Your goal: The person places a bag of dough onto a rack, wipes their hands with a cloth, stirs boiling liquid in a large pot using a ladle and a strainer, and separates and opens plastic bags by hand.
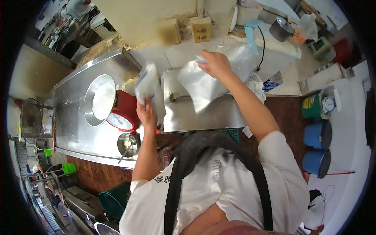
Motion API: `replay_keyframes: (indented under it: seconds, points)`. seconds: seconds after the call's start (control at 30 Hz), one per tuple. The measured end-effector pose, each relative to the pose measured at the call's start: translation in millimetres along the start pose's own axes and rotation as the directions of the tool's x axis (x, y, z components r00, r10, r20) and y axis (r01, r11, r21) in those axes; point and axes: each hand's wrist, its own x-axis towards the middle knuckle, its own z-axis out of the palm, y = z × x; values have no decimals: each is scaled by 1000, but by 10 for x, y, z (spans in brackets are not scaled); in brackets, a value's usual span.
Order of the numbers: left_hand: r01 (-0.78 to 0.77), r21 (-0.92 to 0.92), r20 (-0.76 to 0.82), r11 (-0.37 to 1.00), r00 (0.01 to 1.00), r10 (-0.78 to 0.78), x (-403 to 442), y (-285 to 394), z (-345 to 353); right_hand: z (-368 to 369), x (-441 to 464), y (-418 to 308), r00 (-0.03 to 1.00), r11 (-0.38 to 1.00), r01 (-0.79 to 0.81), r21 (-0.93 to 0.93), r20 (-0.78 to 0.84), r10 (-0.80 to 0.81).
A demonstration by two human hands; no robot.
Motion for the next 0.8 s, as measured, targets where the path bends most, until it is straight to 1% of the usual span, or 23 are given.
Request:
replay_keyframes:
  seconds: [0.07, 0.1, 0.17, 0.2, 0.23, 0.27, 0.3, 0.37, 0.4, 0.43, 0.5, 0.53, 0.6, 0.63, 0.7, 0.73, 0.77, 0.8]
  points:
    - [-86, 238, 133, 967, 990, 55, 218, -18, 244, -352, -319, -46, 977, 997, 73, 40, -206, -63]
    - [-151, 196, 249, 969, 963, 100, 315, -51, 425, -576, -474, -96, 957, 989, 134, 60, -267, -113]
    - [-203, 249, 430, 947, 899, 80, 465, -215, 863, -955, -715, -158, 896, 964, 249, 90, -399, -194]
    - [-201, 350, 493, 915, 870, 2, 502, -382, 1089, -996, -791, -123, 892, 958, 270, 101, -400, -209]
    - [-392, 428, 537, 814, 835, 120, 511, -522, 1338, -1016, -874, -90, 889, 951, 286, 114, -401, -220]
    - [-559, 482, 589, 675, 777, 222, 456, -650, 1537, -1021, -947, -53, 888, 945, 302, 128, -397, -231]
    - [-493, 464, 597, 736, 788, 152, 363, -743, 1638, -921, -995, -19, 882, 937, 328, 117, -394, -259]
    - [-361, 268, 645, 894, 756, 112, 201, -542, 1571, -651, -1129, 9, 927, 940, 307, 150, -273, -259]
    - [-277, 171, 668, 946, 738, 95, 134, -414, 1481, -503, -1189, 14, 942, 940, 297, 169, -214, -259]
    - [-53, 200, 686, 978, 720, -101, 66, -365, 1365, -340, -1247, 27, 954, 946, 268, 184, -186, -234]
    - [30, 158, 815, 987, 560, -148, -10, -557, 1102, -110, -1325, 45, 973, 956, 214, 203, -131, -190]
    - [76, 139, 867, 987, 472, -159, -91, -637, 1031, -141, -1321, 11, 982, 963, 179, 203, -93, -163]
    - [141, 166, 907, 976, 366, -207, -323, -732, 952, -298, -1278, -87, 994, 973, 113, 201, -24, -111]
    - [135, 207, 913, 969, 329, -241, -399, -475, 909, -400, -1269, -112, 996, 977, 88, 193, 3, -90]
    - [91, 292, 862, 952, 407, -303, -423, -662, 914, -642, -1278, -135, 997, 984, 40, 174, 58, -51]
    - [75, 333, 831, 940, 447, -330, -446, -673, 925, -753, -1278, -108, 995, 986, 102, 133, 8, -104]
    - [188, 203, 781, 961, 561, -275, -462, -682, 917, -861, -1274, -66, 986, 983, 163, 90, -38, -160]
    - [129, 112, 719, 985, 674, -170, -450, -653, 870, -973, -1258, -66, 973, 974, 221, 44, -84, -217]
